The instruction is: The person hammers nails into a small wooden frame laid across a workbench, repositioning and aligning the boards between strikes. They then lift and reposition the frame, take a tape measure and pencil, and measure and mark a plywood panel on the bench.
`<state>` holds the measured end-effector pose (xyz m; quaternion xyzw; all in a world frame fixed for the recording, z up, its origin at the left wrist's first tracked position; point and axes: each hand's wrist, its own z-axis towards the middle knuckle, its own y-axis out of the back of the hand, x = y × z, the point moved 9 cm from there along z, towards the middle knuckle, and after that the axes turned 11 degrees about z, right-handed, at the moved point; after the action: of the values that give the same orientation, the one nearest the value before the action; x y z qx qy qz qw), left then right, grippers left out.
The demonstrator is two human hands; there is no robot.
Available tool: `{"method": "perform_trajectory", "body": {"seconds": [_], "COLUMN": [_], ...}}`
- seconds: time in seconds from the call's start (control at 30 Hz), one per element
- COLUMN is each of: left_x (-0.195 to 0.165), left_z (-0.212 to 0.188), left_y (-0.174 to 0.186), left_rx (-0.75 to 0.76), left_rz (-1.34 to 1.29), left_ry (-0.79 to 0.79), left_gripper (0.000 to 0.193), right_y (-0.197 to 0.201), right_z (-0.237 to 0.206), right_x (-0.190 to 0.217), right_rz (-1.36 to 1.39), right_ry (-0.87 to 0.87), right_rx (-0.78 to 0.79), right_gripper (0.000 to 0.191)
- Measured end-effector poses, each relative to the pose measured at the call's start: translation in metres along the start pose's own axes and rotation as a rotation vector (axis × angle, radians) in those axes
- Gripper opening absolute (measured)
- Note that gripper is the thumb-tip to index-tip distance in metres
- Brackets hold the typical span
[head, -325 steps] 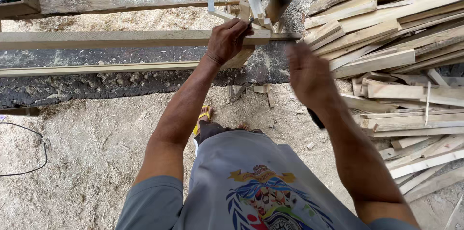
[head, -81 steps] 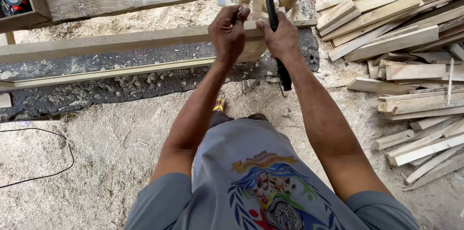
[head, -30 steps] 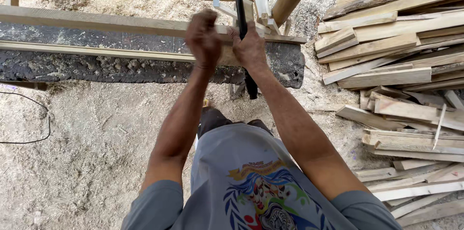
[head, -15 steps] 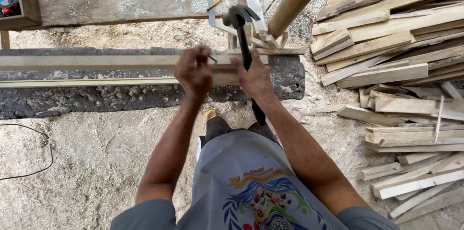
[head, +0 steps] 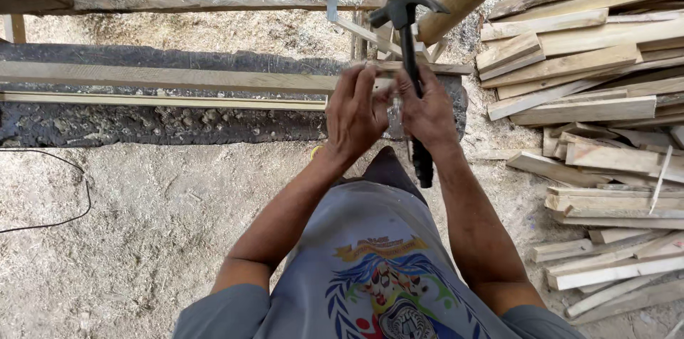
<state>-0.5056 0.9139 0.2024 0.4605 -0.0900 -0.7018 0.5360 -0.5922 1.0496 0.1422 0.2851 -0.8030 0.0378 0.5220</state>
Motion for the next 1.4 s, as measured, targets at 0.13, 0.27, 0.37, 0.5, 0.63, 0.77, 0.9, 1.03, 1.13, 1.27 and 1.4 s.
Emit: {"method": "perform_trajectory", "body": {"seconds": [0.13, 0.27, 0.37, 0.5, 0.63, 0.77, 0.9, 1.03, 1.13, 1.27, 1.4], "left_x": [-0.022, -0.047, -0.052, -0.047, -0.044, -0.041, -0.036, -0.035, -0.045, -0.067, -0.092], "left_z": [-0.026, -0.042, -0.046, -0.046, -0.042, -0.042, -0.05, -0.057, -0.059, -0.063, -0.07], "left_y": [-0.027, -0.055, -0.076, -0.09, -0.09, -0.091, -0.094, -0.089, -0.07, -0.02, 0.045], "left_rx": [0.119, 0.17, 0.151, 0.071, -0.022, -0.053, -0.037, -0.02, -0.049, -0.096, -0.193], "left_rz": [0.171, 0.36, 0.469, 0.59, 0.763, 0.866, 0.876, 0.892, 0.846, 0.781, 0.722], "left_ry": [-0.036, -0.007, 0.054, 0.126, 0.163, 0.156, 0.111, 0.093, 0.072, 0.069, 0.077], "left_gripper": [0.069, 0.081, 0.079, 0.067, 0.049, 0.047, 0.04, 0.038, 0.037, 0.042, 0.063], "right_y": [0.06, 0.101, 0.104, 0.079, 0.05, 0.043, 0.038, 0.026, -0.006, -0.056, -0.08], "right_z": [0.014, 0.051, 0.082, 0.105, 0.122, 0.13, 0.124, 0.123, 0.119, 0.099, 0.067], "right_x": [0.004, -0.031, -0.084, -0.13, -0.166, -0.196, -0.206, -0.19, -0.166, -0.156, -0.148], "right_rz": [-0.131, -0.408, -0.554, -0.848, -0.812, -0.842, -0.789, -0.999, -0.869, -0.379, 0.066], "right_ry": [0.23, 0.261, 0.144, 0.353, 0.483, 0.407, 0.35, 0.33, 0.373, 0.144, -0.193], "right_rx": [-0.121, -0.117, 0.043, 0.157, 0.251, 0.227, 0.254, 0.243, 0.399, 0.805, 1.106], "right_gripper": [0.057, 0.042, 0.034, 0.032, 0.035, 0.043, 0.052, 0.071, 0.1, 0.091, 0.079]}}
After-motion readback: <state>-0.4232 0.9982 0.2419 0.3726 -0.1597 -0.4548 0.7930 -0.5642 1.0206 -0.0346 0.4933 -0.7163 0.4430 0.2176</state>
